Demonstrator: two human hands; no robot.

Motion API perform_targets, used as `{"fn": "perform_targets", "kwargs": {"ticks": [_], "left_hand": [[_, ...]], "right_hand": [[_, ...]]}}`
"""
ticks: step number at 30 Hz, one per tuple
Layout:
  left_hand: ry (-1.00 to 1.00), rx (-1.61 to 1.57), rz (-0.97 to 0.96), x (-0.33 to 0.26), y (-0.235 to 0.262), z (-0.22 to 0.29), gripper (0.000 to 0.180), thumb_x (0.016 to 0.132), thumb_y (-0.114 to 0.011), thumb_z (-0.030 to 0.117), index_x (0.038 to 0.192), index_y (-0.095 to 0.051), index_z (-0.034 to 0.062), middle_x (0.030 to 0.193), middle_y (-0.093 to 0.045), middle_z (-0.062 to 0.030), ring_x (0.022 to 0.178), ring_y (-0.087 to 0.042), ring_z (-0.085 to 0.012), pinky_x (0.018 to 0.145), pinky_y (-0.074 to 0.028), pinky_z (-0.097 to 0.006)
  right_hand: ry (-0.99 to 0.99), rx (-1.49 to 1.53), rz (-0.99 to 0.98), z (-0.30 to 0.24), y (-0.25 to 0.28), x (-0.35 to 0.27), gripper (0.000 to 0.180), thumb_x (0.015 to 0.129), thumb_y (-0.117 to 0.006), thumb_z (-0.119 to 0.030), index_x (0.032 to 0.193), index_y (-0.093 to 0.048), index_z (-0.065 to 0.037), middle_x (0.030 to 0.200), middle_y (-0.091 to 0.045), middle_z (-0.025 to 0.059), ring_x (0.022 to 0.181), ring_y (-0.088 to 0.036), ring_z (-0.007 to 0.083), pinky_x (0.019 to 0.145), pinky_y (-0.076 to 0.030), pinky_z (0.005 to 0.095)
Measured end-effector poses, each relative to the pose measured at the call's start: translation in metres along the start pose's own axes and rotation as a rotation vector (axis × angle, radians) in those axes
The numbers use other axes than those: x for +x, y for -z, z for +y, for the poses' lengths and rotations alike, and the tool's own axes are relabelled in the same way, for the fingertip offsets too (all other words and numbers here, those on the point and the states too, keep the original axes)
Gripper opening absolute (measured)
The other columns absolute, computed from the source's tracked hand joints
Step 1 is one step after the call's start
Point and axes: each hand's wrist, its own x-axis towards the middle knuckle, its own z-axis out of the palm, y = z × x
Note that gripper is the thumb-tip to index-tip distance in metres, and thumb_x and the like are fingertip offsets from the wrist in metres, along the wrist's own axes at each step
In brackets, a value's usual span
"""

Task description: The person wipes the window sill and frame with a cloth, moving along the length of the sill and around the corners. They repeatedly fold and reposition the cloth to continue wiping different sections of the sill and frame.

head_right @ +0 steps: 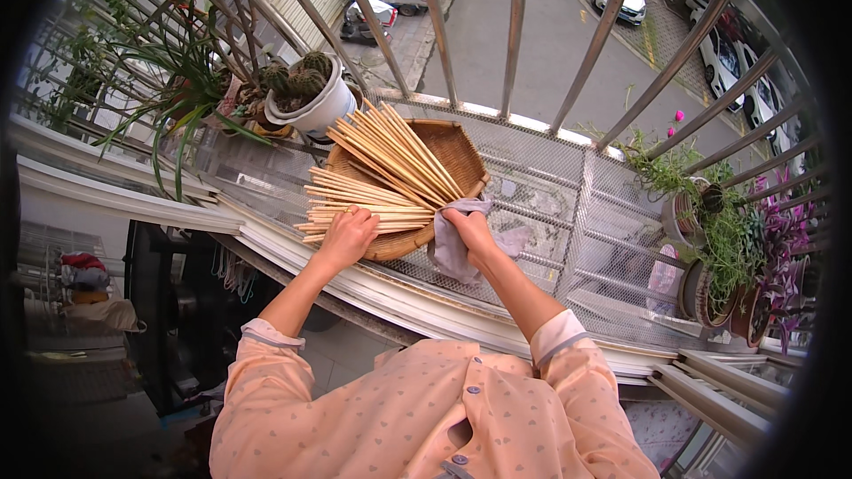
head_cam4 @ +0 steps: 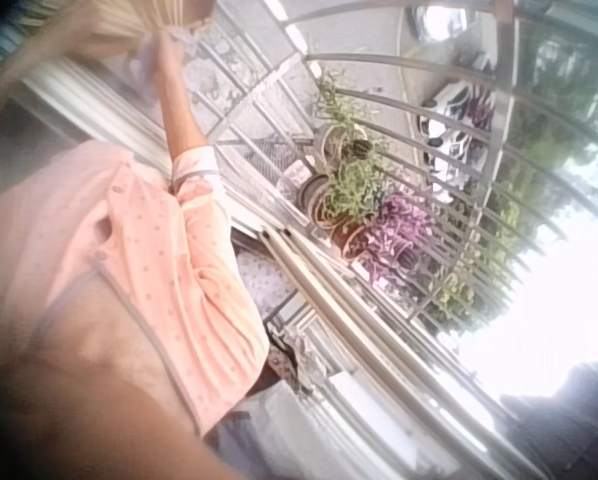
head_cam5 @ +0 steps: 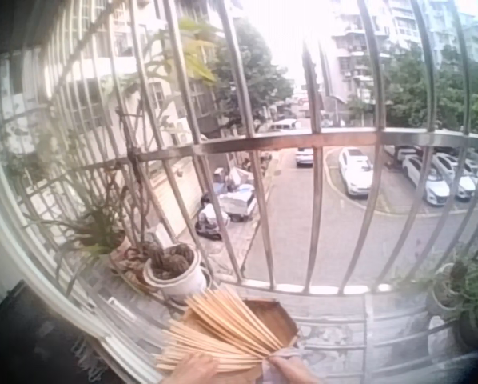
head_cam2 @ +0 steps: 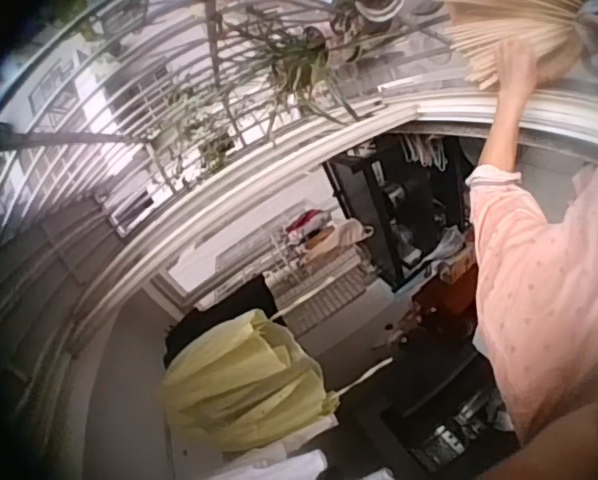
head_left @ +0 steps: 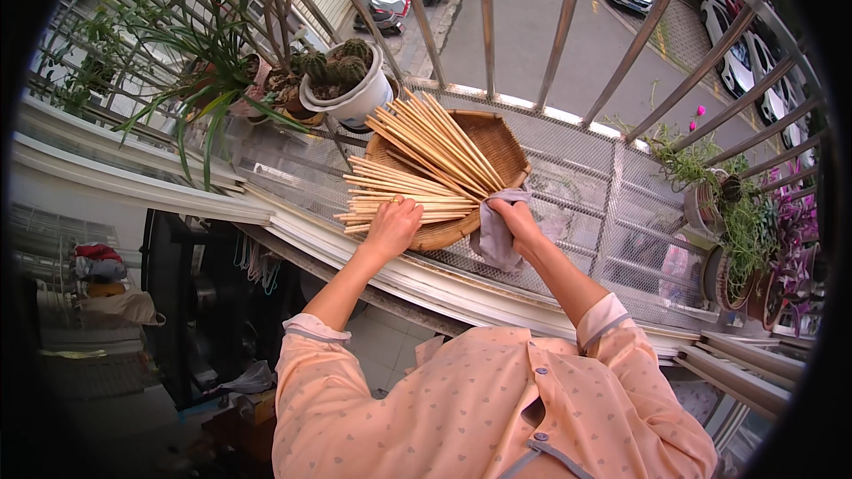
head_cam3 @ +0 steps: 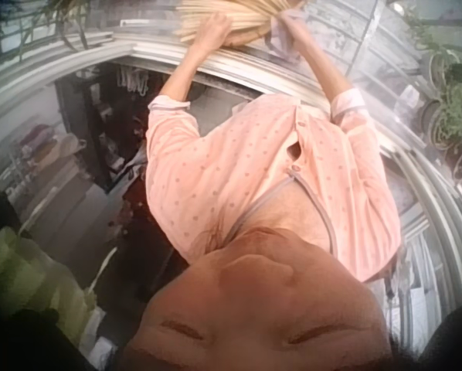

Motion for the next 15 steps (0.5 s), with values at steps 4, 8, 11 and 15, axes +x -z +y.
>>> {"fn": "perform_targets", "kwargs": {"ticks": [4, 8, 11, 15], "left_hand": [[0.013, -0.061, -0.079, -0.004, -0.006, 0.005, 0.013, 0.076, -0.064, 0.009, 0.088, -0.061, 0.0067, 0.083, -0.055, -0.0064, 0.085, -0.055, -0.0271, 0.071, -0.042, -0.04], [-0.027, -0.113, -0.025, -0.009, -0.009, 0.009, 0.009, 0.077, -0.065, 0.013, 0.084, -0.063, 0.0074, 0.083, -0.056, -0.0059, 0.084, -0.056, -0.0265, 0.072, -0.043, -0.039], [-0.016, -0.107, -0.032, -0.009, -0.008, 0.009, 0.01, 0.077, -0.066, 0.015, 0.084, -0.064, 0.0077, 0.085, -0.058, -0.0051, 0.086, -0.056, -0.0252, 0.072, -0.043, -0.038], [-0.011, -0.074, 0.049, 0.004, -0.007, -0.004, 0.011, 0.079, -0.066, 0.017, 0.086, -0.065, 0.0079, 0.088, -0.06, -0.0043, 0.087, -0.057, -0.0244, 0.072, -0.043, -0.037]], "right_hand": [[-0.003, -0.027, -0.032, 0.0, 0.0, -0.001, 0.032, 0.081, -0.064, -0.024, 0.1, -0.062, 0.001, 0.092, -0.065, 0.0073, 0.079, -0.06, 0.0157, 0.067, -0.047, 0.0292], [-0.021, -0.028, -0.023, 0.0, 0.0, -0.005, 0.033, 0.08, -0.065, -0.025, 0.1, -0.062, 0.001, 0.093, -0.064, 0.0074, 0.079, -0.06, 0.0162, 0.067, -0.047, 0.0297], [-0.028, -0.029, -0.029, 0.0, 0.0, -0.006, 0.033, 0.08, -0.065, -0.026, 0.1, -0.062, 0.0, 0.094, -0.064, 0.0076, 0.081, -0.06, 0.0161, 0.068, -0.047, 0.0302], [-0.052, -0.047, -0.027, -0.001, 0.001, -0.006, 0.034, 0.08, -0.065, -0.027, 0.101, -0.062, 0.0, 0.096, -0.064, 0.0076, 0.084, -0.059, 0.0158, 0.07, -0.046, 0.0304]]}}
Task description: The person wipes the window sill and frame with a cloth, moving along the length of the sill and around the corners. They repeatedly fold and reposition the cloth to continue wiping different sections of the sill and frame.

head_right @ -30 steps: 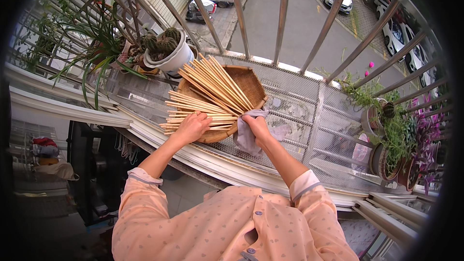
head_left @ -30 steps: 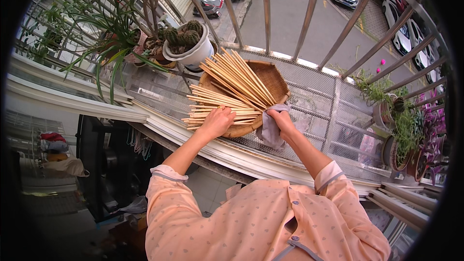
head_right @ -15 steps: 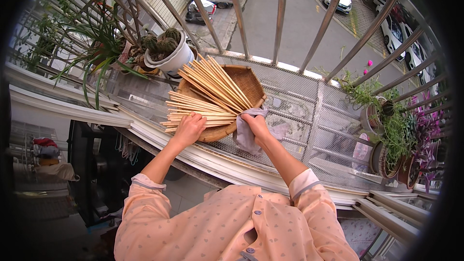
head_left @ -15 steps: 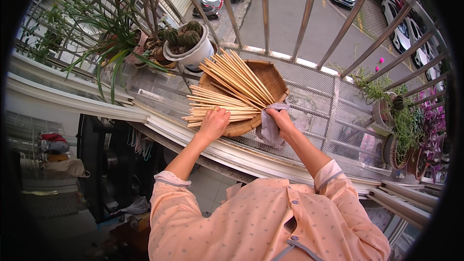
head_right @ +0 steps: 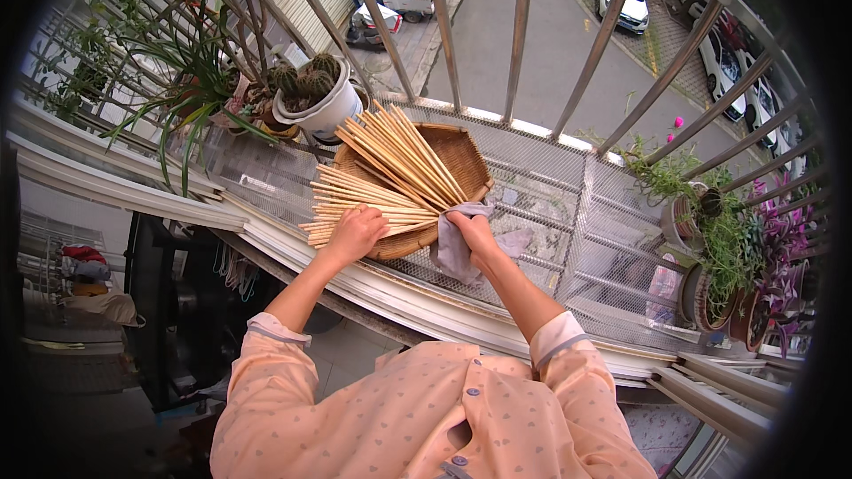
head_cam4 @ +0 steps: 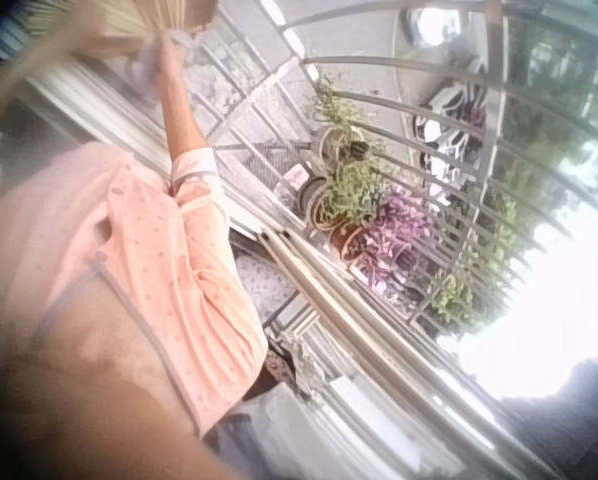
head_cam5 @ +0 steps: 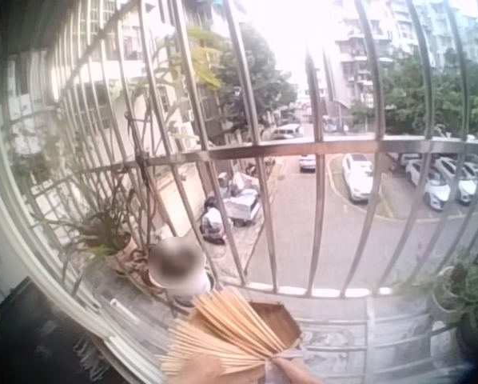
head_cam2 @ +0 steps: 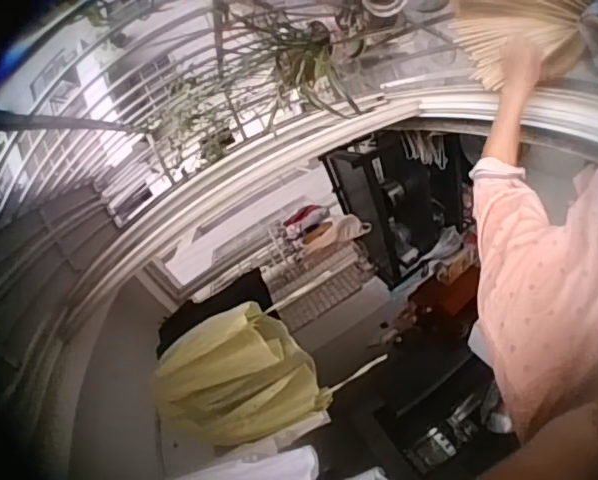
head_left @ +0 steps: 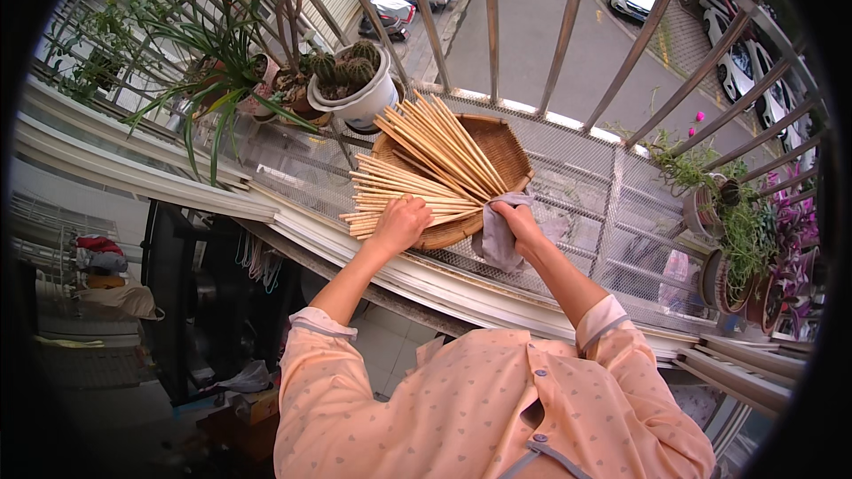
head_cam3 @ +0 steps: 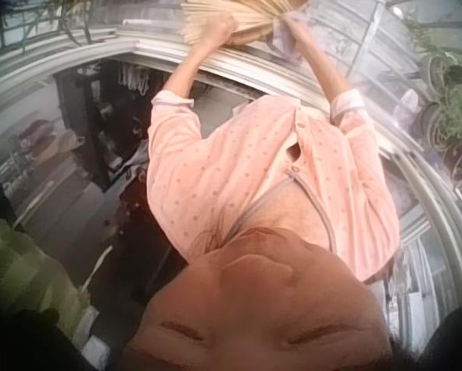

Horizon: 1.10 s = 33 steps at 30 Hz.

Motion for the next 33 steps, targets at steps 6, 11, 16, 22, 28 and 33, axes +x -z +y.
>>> {"fn": "perform_targets", "kwargs": {"ticks": [6, 11, 16, 22, 28, 33], "left_hand": [[0.173, 0.01, 0.209, 0.042, -0.002, -0.035, 0.005, 0.079, -0.059, 0.007, 0.081, -0.061, 0.0029, 0.086, -0.058, -0.0113, 0.086, -0.057, -0.0303, 0.076, -0.045, -0.04], [0.085, 0.292, 0.051, 0.07, -0.009, -0.051, 0.012, 0.073, -0.056, -0.002, 0.085, -0.058, 0.0018, 0.088, -0.055, -0.0092, 0.081, -0.056, -0.0291, 0.074, -0.043, -0.04], [-0.01, 0.438, -0.012, 0.08, -0.016, -0.056, 0.005, 0.074, -0.056, 0.003, 0.077, -0.058, 0.0062, 0.085, -0.055, -0.0075, 0.087, -0.057, -0.0238, 0.074, -0.042, -0.036], [0.02, 0.459, -0.161, 0.077, -0.015, -0.055, 0.006, 0.076, -0.056, 0.006, 0.081, -0.058, 0.0086, 0.086, -0.056, -0.0058, 0.09, -0.057, -0.0223, 0.078, -0.04, -0.035], [-0.024, 0.484, -0.21, 0.077, -0.007, -0.055, 0.007, 0.077, -0.057, 0.007, 0.083, -0.059, 0.0102, 0.086, -0.056, -0.0051, 0.092, -0.056, -0.0225, 0.079, -0.039, -0.036], [-0.051, 0.456, -0.28, 0.082, -0.002, -0.053, 0.009, 0.077, -0.057, 0.007, 0.085, -0.061, 0.0105, 0.086, -0.057, -0.0049, 0.096, -0.054, -0.0226, 0.082, -0.037, -0.036]], "right_hand": [[0.053, 0.026, 0.04, -0.001, -0.002, -0.001, 0.031, 0.08, -0.064, -0.022, 0.096, -0.062, 0.005, 0.089, -0.065, 0.0088, 0.074, -0.061, 0.0158, 0.063, -0.048, 0.0292], [0.039, 0.017, 0.026, -0.001, 0.0, 0.0, 0.032, 0.079, -0.065, -0.023, 0.096, -0.062, 0.004, 0.089, -0.065, 0.0091, 0.075, -0.061, 0.0162, 0.063, -0.048, 0.0294], [0.013, 0.008, 0.011, 0.0, 0.003, 0.004, 0.031, 0.079, -0.066, -0.022, 0.096, -0.063, 0.004, 0.089, -0.065, 0.0083, 0.075, -0.06, 0.0159, 0.063, -0.047, 0.029], [0.029, 0.004, 0.05, 0.001, 0.002, 0.005, 0.031, 0.079, -0.066, -0.021, 0.097, -0.062, 0.004, 0.089, -0.065, 0.0081, 0.075, -0.06, 0.0155, 0.064, -0.047, 0.029], [0.032, -0.011, 0.016, -0.001, 0.003, 0.004, 0.034, 0.078, -0.065, -0.026, 0.097, -0.063, 0.002, 0.093, -0.064, 0.007, 0.08, -0.058, 0.0153, 0.068, -0.045, 0.0292], [0.036, -0.014, 0.008, 0.001, 0.004, 0.005, 0.034, 0.078, -0.065, -0.026, 0.097, -0.063, 0.002, 0.092, -0.064, 0.0069, 0.08, -0.059, 0.0149, 0.067, -0.046, 0.0289]]}}
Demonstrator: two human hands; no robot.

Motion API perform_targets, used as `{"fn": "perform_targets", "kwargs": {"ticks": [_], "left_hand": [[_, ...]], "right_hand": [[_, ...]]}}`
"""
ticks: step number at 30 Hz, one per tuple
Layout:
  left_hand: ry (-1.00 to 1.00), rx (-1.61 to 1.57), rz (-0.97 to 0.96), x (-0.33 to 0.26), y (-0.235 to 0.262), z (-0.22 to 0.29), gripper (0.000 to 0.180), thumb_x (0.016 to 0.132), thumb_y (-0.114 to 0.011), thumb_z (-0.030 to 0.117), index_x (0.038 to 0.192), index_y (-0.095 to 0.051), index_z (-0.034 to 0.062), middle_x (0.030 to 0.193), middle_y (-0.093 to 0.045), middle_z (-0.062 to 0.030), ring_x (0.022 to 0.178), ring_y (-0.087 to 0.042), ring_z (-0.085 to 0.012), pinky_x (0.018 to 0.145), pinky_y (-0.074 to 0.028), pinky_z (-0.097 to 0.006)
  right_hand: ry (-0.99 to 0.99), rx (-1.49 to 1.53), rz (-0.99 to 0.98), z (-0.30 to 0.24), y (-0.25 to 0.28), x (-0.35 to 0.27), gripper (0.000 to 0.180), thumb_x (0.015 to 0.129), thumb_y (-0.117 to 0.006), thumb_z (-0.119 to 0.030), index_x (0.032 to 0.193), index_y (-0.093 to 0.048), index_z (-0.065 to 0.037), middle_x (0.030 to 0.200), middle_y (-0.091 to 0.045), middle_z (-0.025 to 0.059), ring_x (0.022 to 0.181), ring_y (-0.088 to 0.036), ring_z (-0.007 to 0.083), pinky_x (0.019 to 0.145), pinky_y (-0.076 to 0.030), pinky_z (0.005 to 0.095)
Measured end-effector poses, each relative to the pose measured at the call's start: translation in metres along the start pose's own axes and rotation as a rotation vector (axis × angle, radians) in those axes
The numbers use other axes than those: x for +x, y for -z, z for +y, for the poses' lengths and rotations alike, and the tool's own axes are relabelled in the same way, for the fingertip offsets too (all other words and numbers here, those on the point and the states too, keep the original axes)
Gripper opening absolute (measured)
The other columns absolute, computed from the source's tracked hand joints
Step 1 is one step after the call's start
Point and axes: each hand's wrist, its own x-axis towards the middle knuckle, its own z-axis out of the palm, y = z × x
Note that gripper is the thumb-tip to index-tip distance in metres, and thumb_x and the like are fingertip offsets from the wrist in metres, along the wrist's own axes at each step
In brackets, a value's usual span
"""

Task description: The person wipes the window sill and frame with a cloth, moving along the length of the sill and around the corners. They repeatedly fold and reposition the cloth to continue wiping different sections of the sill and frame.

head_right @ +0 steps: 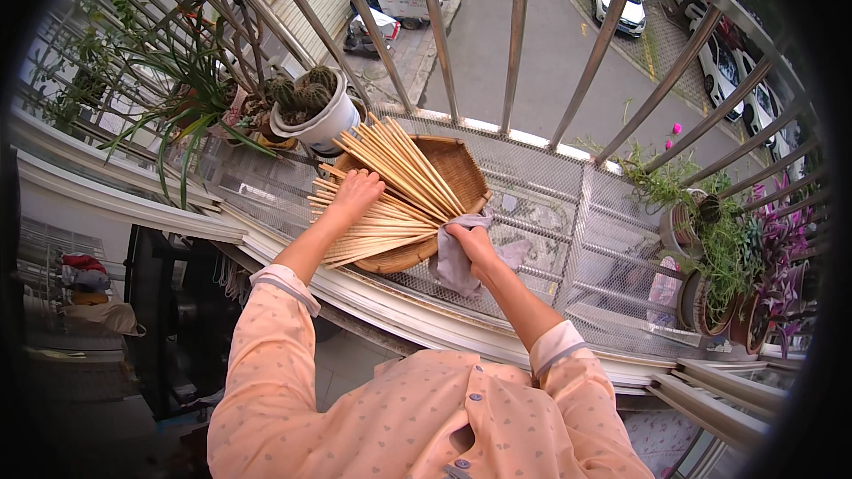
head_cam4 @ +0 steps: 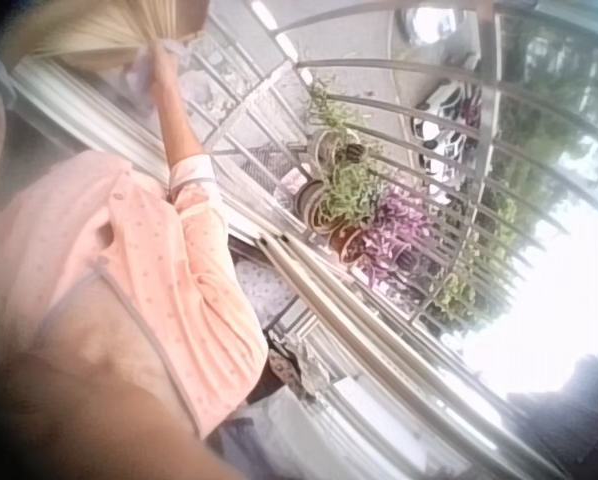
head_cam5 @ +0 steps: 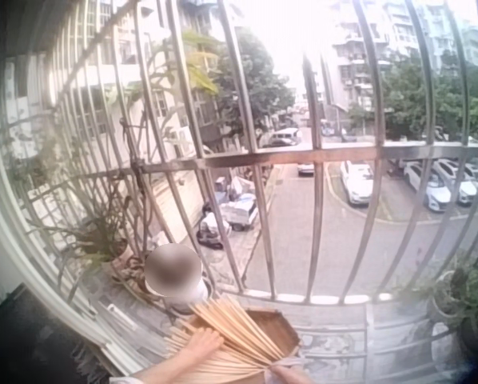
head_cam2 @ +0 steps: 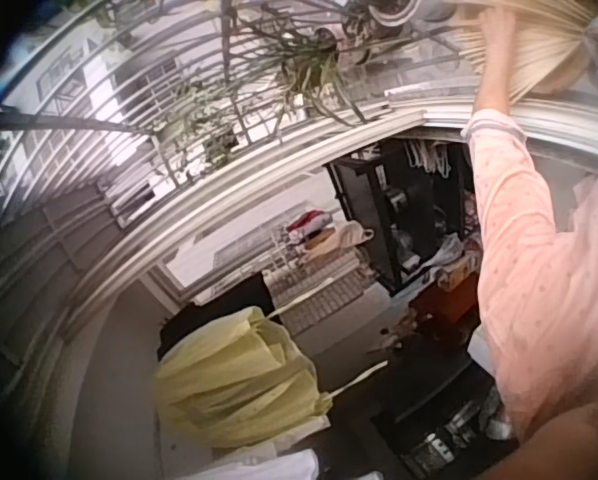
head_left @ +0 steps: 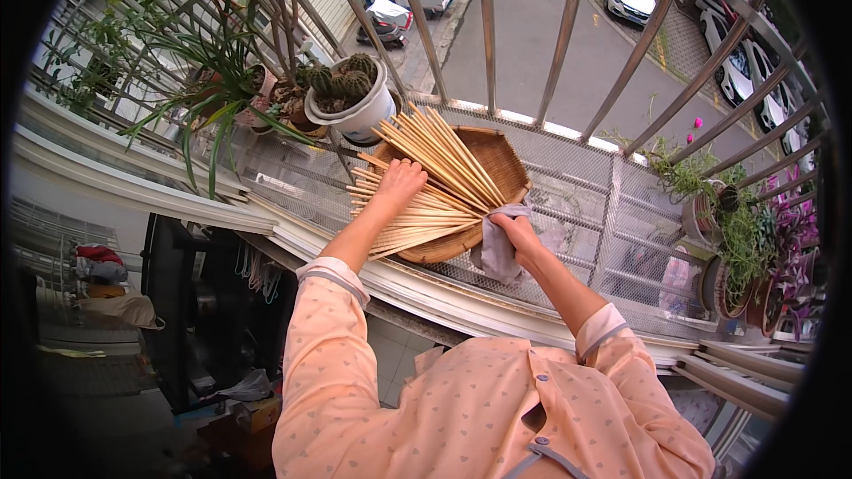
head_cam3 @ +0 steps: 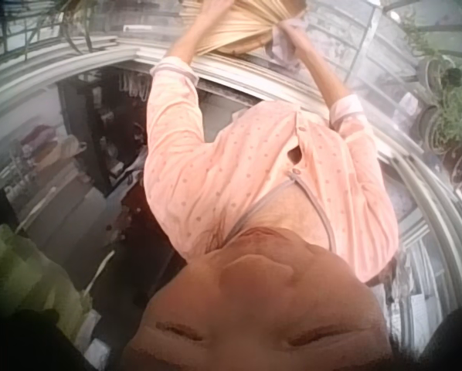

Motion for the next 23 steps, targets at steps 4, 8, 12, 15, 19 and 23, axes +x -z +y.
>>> {"fn": "perform_targets", "kwargs": {"ticks": [4, 8, 12, 15, 19, 23], "left_hand": [[-0.078, 0.018, 0.002, 0.0, 0.013, 0.001, 0.009, 0.076, -0.058, 0.008, 0.082, -0.064, 0.0089, 0.087, -0.059, -0.0062, 0.1, -0.054, -0.0231, 0.085, -0.036, -0.037], [-0.107, 0.041, -0.024, 0.002, 0.037, 0.008, 0.007, 0.073, -0.06, 0.007, 0.077, -0.066, 0.0079, 0.085, -0.058, -0.0087, 0.093, -0.058, -0.024, 0.079, -0.04, -0.038], [-0.111, -0.02, 0.044, -0.002, 0.06, 0.025, 0.006, 0.071, -0.059, 0.006, 0.071, -0.065, 0.0056, 0.082, -0.055, -0.01, 0.077, -0.062, -0.0252, 0.066, -0.044, -0.038], [-0.109, 0.025, 0.069, 0.003, 0.075, 0.043, 0.006, 0.071, -0.06, 0.007, 0.07, -0.065, 0.0046, 0.081, -0.056, -0.0096, 0.076, -0.062, -0.0248, 0.065, -0.043, -0.039], [-0.112, 0.046, 0.057, 0.01, 0.093, 0.069, 0.006, 0.07, -0.06, 0.008, 0.07, -0.067, 0.0075, 0.076, -0.061, -0.0077, 0.076, -0.062, -0.0222, 0.066, -0.042, -0.038], [-0.182, 0.083, 0.002, 0.01, 0.109, 0.087, 0.007, 0.068, -0.064, 0.012, 0.072, -0.068, 0.0084, 0.077, -0.063, -0.0076, 0.078, -0.063, -0.0222, 0.068, -0.043, -0.04]], "right_hand": [[0.02, 0.029, 0.009, 0.002, 0.0, 0.003, 0.033, 0.079, -0.065, -0.02, 0.101, -0.061, 0.005, 0.094, -0.065, 0.0092, 0.08, -0.06, 0.016, 0.067, -0.047, 0.0286], [0.0, 0.019, 0.0, -0.001, 0.0, 0.002, 0.033, 0.079, -0.065, -0.021, 0.1, -0.061, 0.005, 0.092, -0.065, 0.0092, 0.077, -0.061, 0.0163, 0.066, -0.048, 0.0288], [-0.04, 0.018, 0.034, -0.003, -0.002, -0.002, 0.031, 0.079, -0.065, -0.021, 0.096, -0.062, 0.005, 0.09, -0.065, 0.0091, 0.075, -0.061, 0.0165, 0.064, -0.048, 0.0294], [-0.037, -0.003, 0.017, -0.003, -0.004, -0.001, 0.034, 0.078, -0.065, -0.025, 0.097, -0.062, 0.002, 0.09, -0.065, 0.0081, 0.077, -0.06, 0.016, 0.065, -0.047, 0.03], [0.001, -0.02, -0.005, 0.0, 0.0, 0.0, 0.034, 0.078, -0.065, -0.026, 0.098, -0.063, 0.001, 0.091, -0.064, 0.0079, 0.078, -0.06, 0.016, 0.066, -0.047, 0.03], [0.01, 0.003, 0.006, 0.005, 0.001, 0.006, 0.029, 0.079, -0.065, -0.021, 0.095, -0.063, 0.003, 0.09, -0.065, 0.0081, 0.076, -0.06, 0.0151, 0.065, -0.048, 0.0294]]}}
